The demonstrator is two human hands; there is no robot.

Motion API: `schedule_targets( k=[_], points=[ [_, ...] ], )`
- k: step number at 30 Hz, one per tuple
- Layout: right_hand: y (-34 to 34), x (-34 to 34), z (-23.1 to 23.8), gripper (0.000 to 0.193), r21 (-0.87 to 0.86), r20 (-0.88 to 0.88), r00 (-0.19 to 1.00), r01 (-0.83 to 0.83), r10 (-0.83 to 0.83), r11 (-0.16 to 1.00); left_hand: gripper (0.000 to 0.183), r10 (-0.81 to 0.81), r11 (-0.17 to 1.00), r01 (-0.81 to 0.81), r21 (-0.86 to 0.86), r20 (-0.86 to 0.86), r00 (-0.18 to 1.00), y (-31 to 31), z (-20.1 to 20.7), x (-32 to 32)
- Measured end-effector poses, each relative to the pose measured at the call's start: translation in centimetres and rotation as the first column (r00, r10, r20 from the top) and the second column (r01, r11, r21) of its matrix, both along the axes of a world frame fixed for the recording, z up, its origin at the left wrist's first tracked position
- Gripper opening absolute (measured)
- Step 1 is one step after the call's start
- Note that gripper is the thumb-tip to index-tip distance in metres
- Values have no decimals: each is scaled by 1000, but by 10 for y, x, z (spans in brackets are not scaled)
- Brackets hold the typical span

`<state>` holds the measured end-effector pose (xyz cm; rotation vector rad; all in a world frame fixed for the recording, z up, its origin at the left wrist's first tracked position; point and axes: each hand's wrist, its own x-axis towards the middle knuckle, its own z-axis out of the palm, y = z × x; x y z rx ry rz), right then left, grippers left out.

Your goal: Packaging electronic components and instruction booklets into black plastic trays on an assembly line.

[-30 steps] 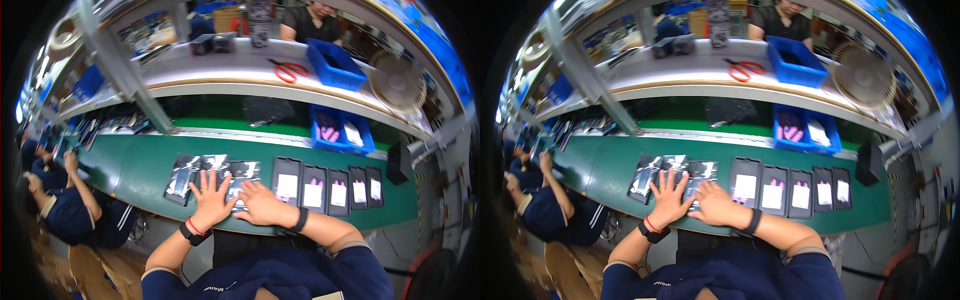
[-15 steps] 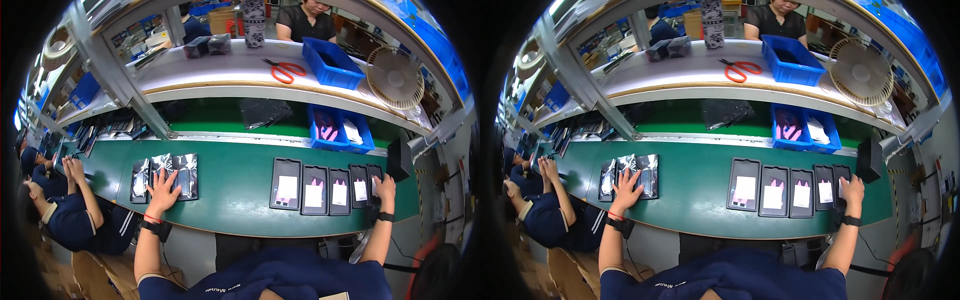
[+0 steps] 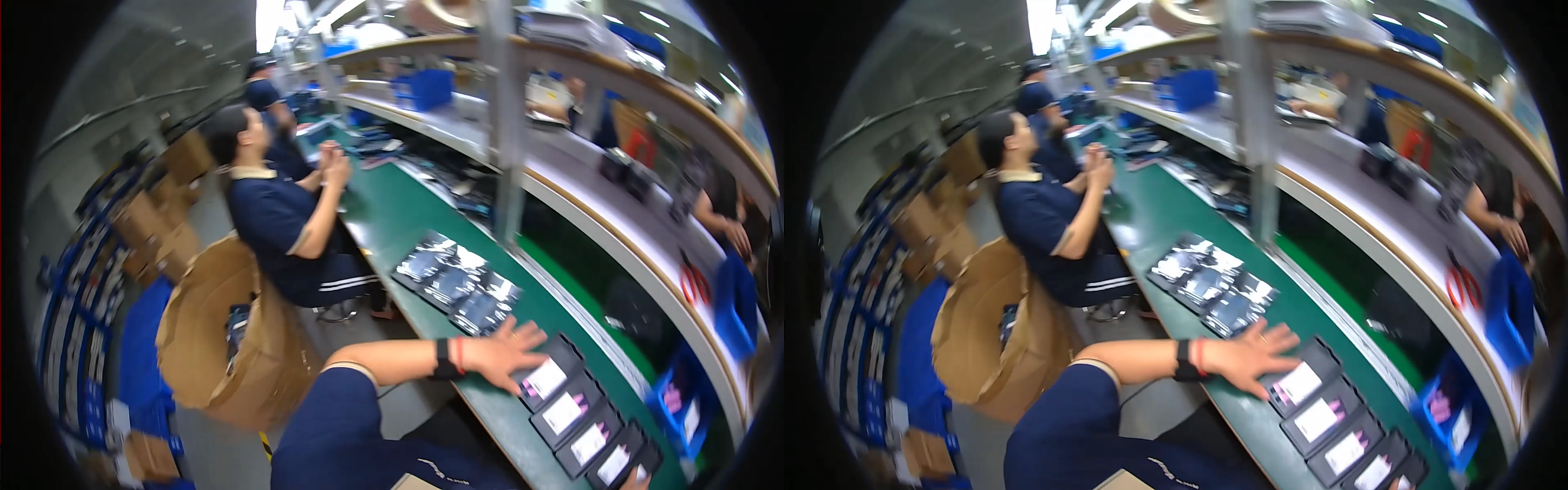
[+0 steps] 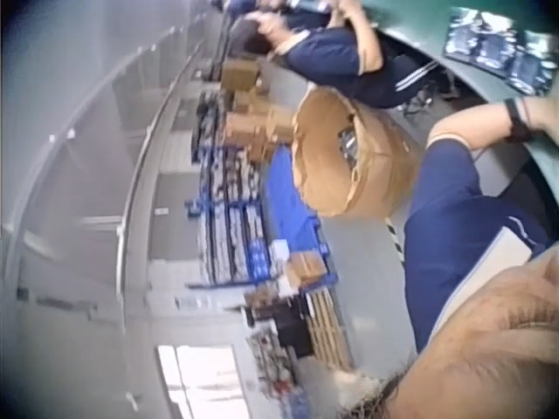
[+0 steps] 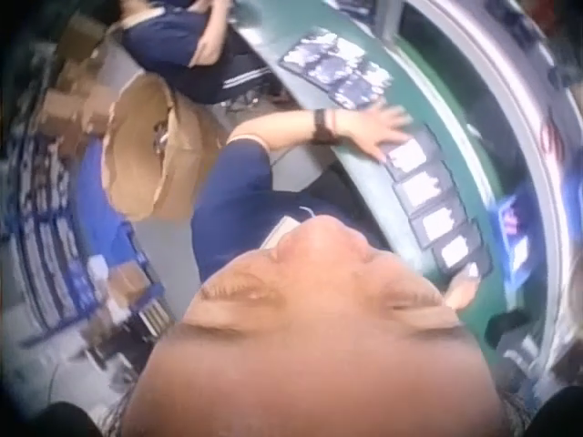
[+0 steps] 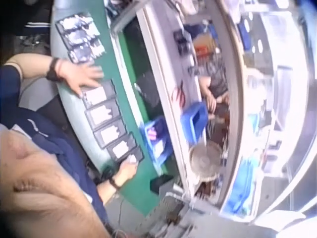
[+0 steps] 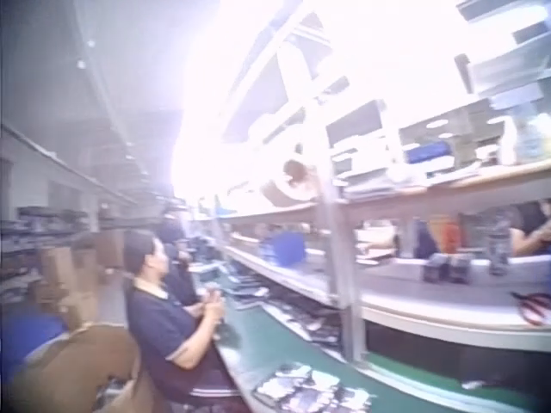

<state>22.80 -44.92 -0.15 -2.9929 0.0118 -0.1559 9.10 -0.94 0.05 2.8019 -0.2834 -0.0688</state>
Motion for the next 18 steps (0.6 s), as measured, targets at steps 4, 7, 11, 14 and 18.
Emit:
schedule_targets(
  k=[4,7,11,14,18],
  points=[
    [-44,49,-78,66,312,-124,992,32,7,950,79,32,999,-36,-29,-117,993,-14,7,-13],
    [-15,63,-67,68,340,-122,991,-15,60,940,75,63,998,-64,-6,-109,992,4,9,-2],
    [73,43,29,66,17,32,935,-354,354,935,75,57,998,-54,33,-83,995,34,22,50],
    [87,35,77,69,-32,23,906,-421,422,906,73,7,999,-5,37,-58,998,27,38,137],
    [112,37,87,71,208,-216,793,-532,569,821,76,140,990,-141,-15,-37,989,33,6,222]
  ],
)
